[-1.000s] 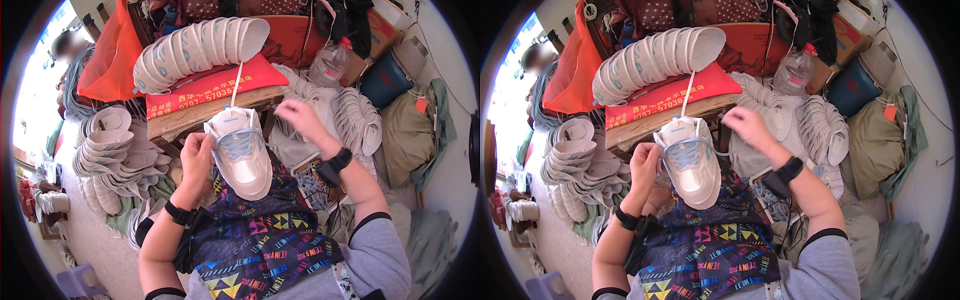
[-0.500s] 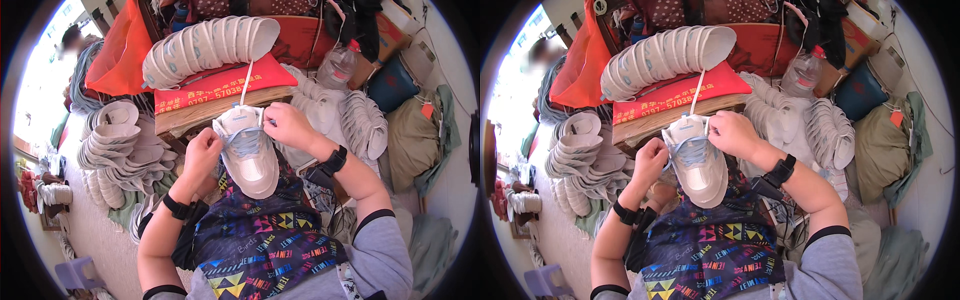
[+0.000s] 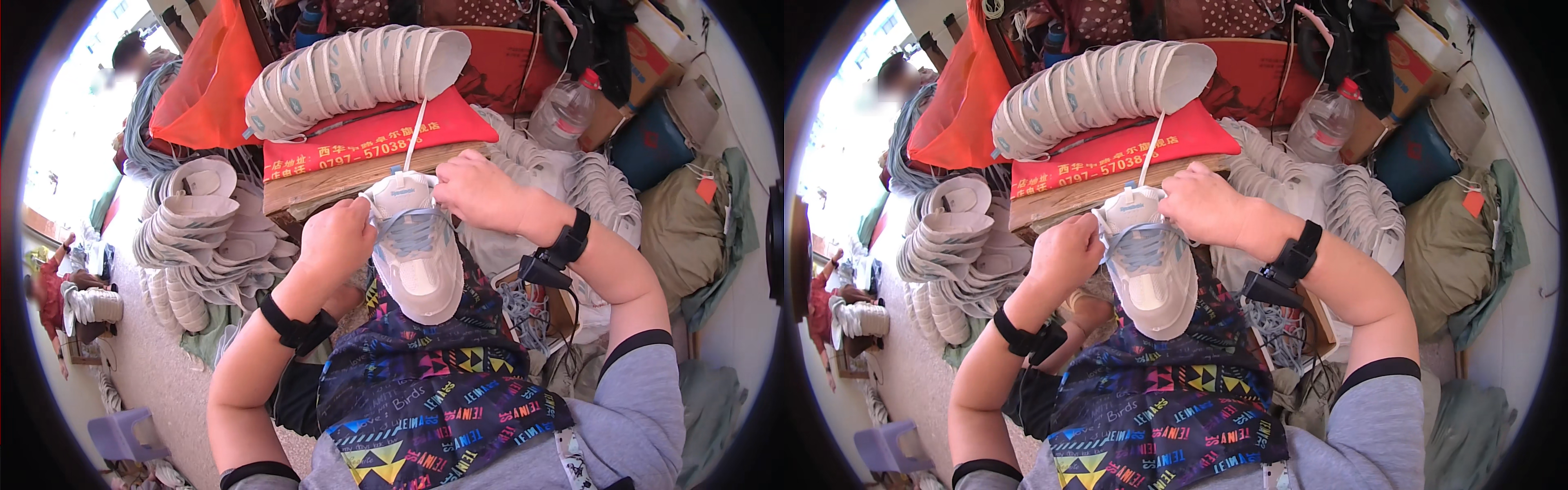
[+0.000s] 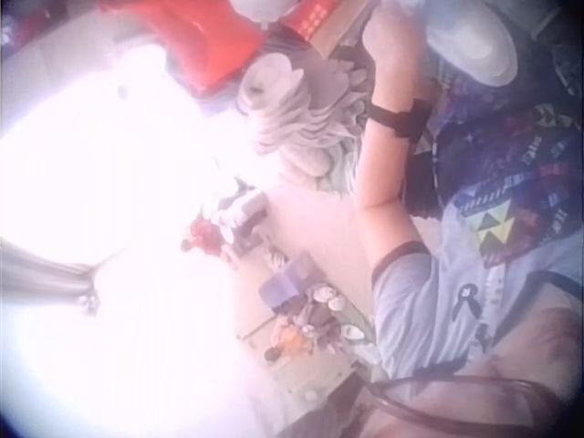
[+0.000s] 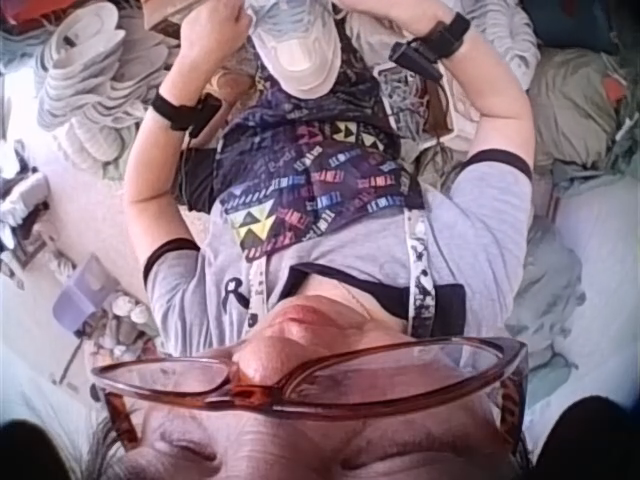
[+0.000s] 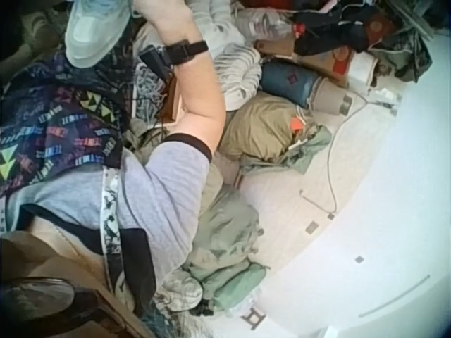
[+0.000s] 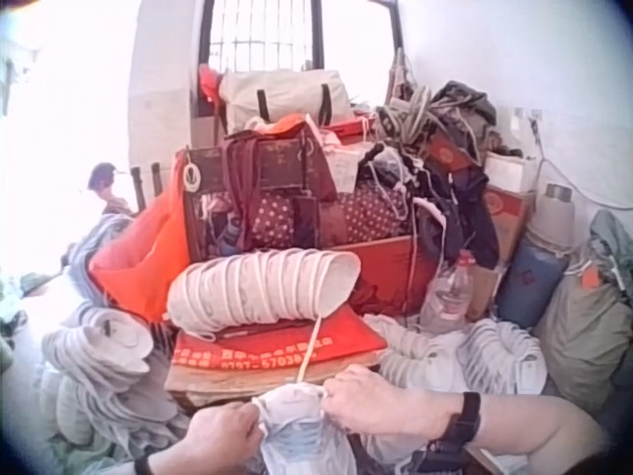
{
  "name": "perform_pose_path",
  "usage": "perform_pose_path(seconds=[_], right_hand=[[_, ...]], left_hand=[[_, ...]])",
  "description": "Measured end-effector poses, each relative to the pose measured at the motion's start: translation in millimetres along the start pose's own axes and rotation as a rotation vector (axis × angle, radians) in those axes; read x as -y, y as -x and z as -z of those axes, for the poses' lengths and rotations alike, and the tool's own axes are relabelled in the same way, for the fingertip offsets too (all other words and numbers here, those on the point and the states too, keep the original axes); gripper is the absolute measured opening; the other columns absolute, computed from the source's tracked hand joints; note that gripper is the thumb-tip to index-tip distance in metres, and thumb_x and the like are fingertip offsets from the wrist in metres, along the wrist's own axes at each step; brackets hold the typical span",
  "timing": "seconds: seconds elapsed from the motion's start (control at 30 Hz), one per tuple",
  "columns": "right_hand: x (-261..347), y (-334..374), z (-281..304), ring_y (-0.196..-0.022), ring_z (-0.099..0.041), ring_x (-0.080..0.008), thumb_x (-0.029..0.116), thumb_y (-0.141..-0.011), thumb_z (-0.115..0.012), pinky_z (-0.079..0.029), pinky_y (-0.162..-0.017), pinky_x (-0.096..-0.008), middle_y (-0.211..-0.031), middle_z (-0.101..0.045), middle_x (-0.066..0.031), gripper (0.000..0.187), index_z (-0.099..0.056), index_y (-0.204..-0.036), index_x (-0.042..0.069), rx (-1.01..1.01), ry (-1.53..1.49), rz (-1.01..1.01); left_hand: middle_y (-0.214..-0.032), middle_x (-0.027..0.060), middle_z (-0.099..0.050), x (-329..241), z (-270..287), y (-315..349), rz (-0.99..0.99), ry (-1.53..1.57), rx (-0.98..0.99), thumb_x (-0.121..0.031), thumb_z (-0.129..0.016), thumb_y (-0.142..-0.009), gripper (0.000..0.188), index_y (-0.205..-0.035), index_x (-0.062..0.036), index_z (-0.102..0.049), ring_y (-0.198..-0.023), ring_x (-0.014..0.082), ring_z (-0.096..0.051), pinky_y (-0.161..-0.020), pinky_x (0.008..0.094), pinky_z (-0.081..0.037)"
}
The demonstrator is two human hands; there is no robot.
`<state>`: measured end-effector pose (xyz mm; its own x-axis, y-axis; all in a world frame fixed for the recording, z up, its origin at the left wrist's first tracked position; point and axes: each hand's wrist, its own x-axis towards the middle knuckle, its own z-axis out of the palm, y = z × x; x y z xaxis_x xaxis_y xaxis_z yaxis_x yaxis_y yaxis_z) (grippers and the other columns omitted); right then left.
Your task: Lace a white sneaker and place it on a stack.
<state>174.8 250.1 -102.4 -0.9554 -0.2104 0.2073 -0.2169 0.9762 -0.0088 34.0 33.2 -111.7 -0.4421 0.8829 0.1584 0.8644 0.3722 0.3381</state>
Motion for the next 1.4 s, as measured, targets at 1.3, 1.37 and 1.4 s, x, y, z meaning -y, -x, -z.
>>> perform_pose_path(seconds=[1.3, 1.37, 1.4], right_hand=[[47, -45, 33, -0.086, -0.063, -0.0104, 0.009, -0.094, -0.058, -0.049, -0.078, -0.0238, -0.091, -0.067, -0.0062, 0.014, -0.060, -0.104, 0.000, -0.409, -1.382, -0.554], [58, -50, 14, -0.086, -0.063, -0.0106, 0.010, -0.095, -0.057, -0.051, -0.079, -0.0253, -0.090, -0.066, -0.0063, 0.020, -0.057, -0.111, -0.002, -0.440, -1.358, -0.389], [67, -52, 14, -0.086, -0.063, -0.0106, 0.011, -0.096, -0.057, -0.051, -0.079, -0.0257, -0.089, -0.066, -0.0059, 0.020, -0.058, -0.111, -0.002, -0.428, -1.553, -0.413]], left_hand=[[-0.092, 0.0026, -0.066, -36, 39, -25, 0.041, 1.391, -0.312, -0.012, -0.059, -0.096, 0.015, -0.098, 0.0008, -0.066, -0.078, 0.0079, -0.058, -0.075, 0.0224, -0.046], [-0.093, 0.0028, -0.067, -30, 22, -26, -0.022, 1.307, -0.367, -0.013, -0.059, -0.096, 0.015, -0.098, 0.0004, -0.067, -0.079, 0.0075, -0.058, -0.075, 0.0225, -0.046], [-0.093, 0.0030, -0.067, -30, 16, -26, -0.018, 1.182, -0.405, -0.013, -0.059, -0.096, 0.016, -0.097, 0.0006, -0.066, -0.079, 0.0077, -0.057, -0.075, 0.0227, -0.045]])
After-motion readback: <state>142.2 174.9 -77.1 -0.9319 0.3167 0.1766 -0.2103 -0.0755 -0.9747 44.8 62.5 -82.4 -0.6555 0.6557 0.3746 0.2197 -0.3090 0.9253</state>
